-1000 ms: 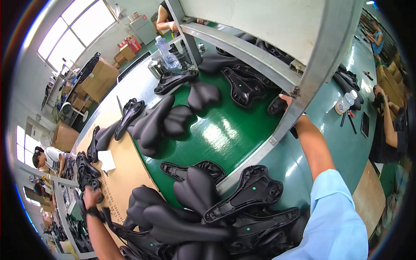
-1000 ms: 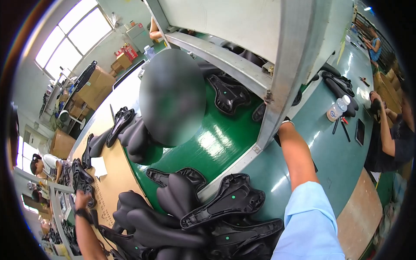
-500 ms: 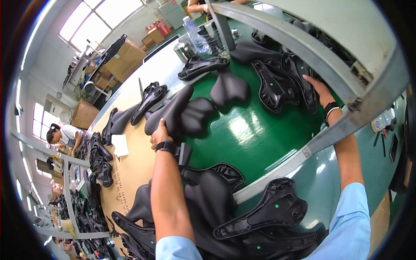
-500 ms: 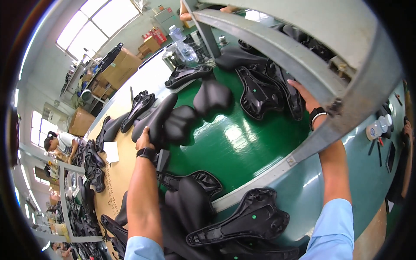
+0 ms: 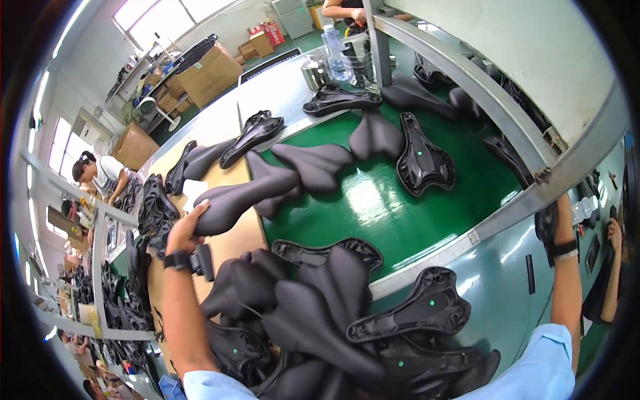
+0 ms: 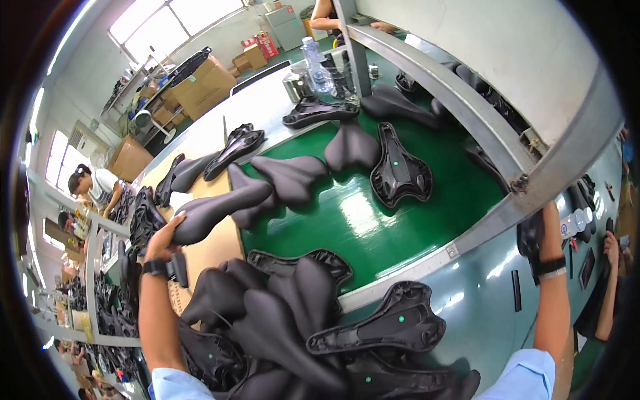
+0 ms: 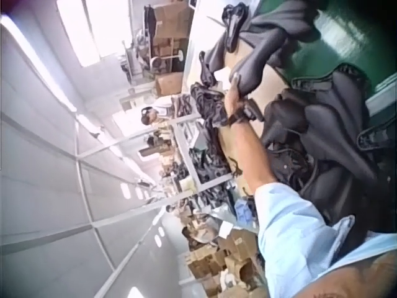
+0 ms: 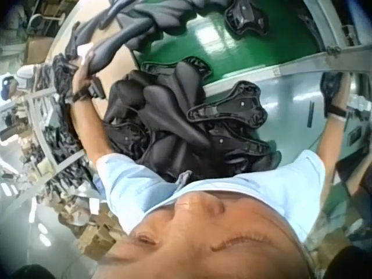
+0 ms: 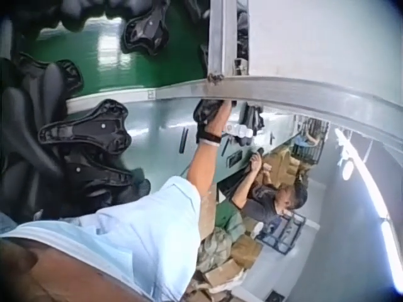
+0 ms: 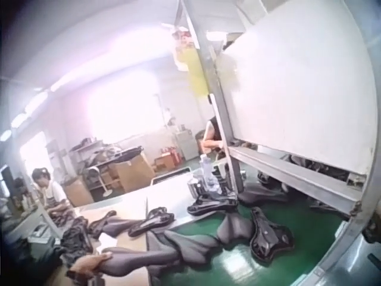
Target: The person gathers bicycle seats from a table into a pile, then trims the excess material from the underside of one seat using a utility knife.
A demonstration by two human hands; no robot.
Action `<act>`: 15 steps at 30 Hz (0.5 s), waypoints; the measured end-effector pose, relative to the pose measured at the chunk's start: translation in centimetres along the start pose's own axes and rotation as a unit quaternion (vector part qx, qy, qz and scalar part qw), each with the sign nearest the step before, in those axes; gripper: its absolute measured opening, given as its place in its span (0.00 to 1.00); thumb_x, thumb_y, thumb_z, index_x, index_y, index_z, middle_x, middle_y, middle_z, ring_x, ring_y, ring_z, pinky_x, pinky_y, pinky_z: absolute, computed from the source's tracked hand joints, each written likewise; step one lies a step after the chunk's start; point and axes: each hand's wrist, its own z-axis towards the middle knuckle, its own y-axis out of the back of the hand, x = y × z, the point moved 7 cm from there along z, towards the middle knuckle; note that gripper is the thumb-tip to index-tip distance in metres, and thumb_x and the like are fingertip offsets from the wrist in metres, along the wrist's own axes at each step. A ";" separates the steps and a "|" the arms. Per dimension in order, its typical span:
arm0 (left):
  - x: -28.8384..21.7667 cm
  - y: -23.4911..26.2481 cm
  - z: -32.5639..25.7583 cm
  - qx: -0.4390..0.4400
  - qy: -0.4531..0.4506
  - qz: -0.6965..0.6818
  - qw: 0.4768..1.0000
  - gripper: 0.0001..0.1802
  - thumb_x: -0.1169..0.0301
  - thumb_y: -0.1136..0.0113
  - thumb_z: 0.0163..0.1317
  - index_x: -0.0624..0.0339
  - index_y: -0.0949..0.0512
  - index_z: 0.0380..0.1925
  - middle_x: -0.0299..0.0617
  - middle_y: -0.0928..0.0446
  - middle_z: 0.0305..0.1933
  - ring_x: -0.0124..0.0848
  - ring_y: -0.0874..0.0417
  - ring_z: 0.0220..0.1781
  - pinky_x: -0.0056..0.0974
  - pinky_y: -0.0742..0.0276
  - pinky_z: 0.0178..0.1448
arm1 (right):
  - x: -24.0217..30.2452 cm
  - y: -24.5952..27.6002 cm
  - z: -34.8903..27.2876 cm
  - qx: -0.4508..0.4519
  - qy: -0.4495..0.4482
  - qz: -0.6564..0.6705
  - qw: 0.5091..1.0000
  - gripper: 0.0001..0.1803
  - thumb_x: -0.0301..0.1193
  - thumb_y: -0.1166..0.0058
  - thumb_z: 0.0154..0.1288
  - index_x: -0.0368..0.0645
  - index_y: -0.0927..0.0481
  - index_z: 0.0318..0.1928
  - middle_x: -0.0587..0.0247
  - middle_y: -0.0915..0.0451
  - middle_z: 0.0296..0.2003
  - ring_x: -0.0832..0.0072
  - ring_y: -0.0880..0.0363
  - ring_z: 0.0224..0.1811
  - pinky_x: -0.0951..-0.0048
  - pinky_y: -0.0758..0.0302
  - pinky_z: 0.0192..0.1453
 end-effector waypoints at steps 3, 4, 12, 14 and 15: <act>1.2 9.4 -8.7 0.052 0.004 -0.024 0.998 0.22 0.51 0.34 0.56 0.58 0.20 0.39 0.35 0.20 0.36 0.25 0.21 0.29 0.31 0.31 0.27 | 7.3 -6.1 -10.8 -0.112 -0.154 0.025 0.981 0.21 0.48 0.41 0.61 0.47 0.20 0.45 0.70 0.18 0.33 0.80 0.21 0.27 0.80 0.26 0.28; 1.6 11.3 -11.7 0.071 -0.030 -0.098 0.992 0.22 0.55 0.37 0.60 0.64 0.21 0.42 0.38 0.18 0.38 0.26 0.17 0.32 0.32 0.23 0.30 | 7.4 -2.3 -12.2 -0.111 -0.183 -0.024 0.977 0.21 0.50 0.41 0.60 0.48 0.20 0.42 0.71 0.19 0.32 0.81 0.23 0.25 0.79 0.26 0.24; 16.5 32.6 -26.7 -0.121 -0.036 -0.159 0.979 0.22 0.53 0.35 0.60 0.63 0.21 0.38 0.38 0.18 0.34 0.26 0.16 0.32 0.32 0.21 0.33 | 15.0 -8.9 -31.5 -0.138 -0.233 -0.007 0.963 0.27 0.50 0.42 0.60 0.42 0.25 0.50 0.65 0.20 0.36 0.77 0.21 0.25 0.77 0.18 0.26; 23.5 35.2 -26.6 -0.192 -0.021 -0.257 0.947 0.23 0.55 0.31 0.56 0.65 0.21 0.41 0.39 0.18 0.37 0.28 0.16 0.33 0.32 0.22 0.35 | 16.2 -11.7 -34.4 -0.076 -0.250 -0.020 0.965 0.29 0.51 0.45 0.61 0.40 0.25 0.52 0.62 0.19 0.38 0.77 0.20 0.28 0.75 0.17 0.29; 26.6 35.9 -26.4 -0.226 -0.036 -0.297 0.927 0.25 0.55 0.30 0.56 0.66 0.21 0.42 0.40 0.18 0.39 0.29 0.16 0.34 0.33 0.22 0.35 | 16.6 -13.9 -36.2 -0.041 -0.249 -0.006 0.968 0.30 0.53 0.47 0.62 0.42 0.26 0.53 0.62 0.20 0.40 0.77 0.19 0.30 0.75 0.16 0.29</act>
